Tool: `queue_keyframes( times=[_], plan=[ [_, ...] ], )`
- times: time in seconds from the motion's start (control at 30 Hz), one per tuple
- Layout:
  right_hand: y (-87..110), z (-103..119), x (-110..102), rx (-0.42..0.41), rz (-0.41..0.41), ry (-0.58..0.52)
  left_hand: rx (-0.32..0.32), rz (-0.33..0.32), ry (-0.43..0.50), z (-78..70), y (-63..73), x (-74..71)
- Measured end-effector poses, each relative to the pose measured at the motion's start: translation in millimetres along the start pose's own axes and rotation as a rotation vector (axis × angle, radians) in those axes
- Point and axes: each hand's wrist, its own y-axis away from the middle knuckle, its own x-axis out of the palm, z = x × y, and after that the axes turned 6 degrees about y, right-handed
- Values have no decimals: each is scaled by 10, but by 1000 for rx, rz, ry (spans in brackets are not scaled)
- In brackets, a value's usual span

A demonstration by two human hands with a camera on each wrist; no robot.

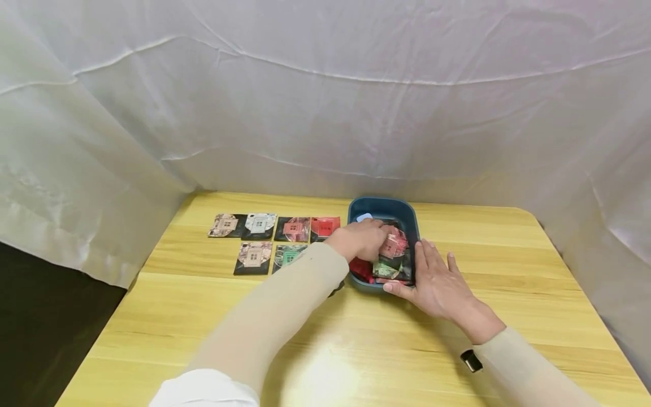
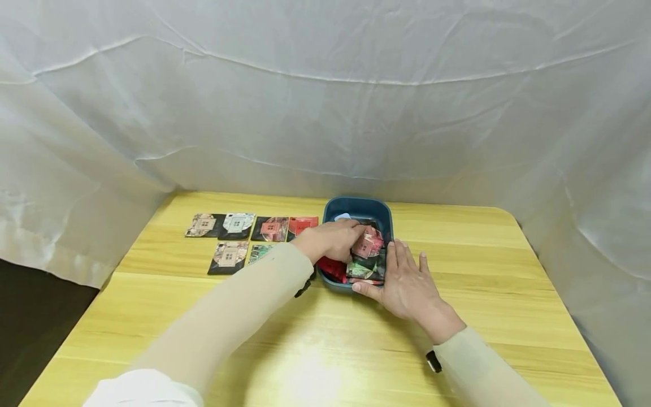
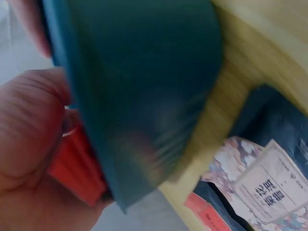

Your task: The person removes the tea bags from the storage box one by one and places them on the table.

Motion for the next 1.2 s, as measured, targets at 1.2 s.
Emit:
queue_keyframes(
  times=[1.2],
  plan=[
    [-2,3,-6,-2,-4,10,6,9,29,-37,-120,106]
  ],
)
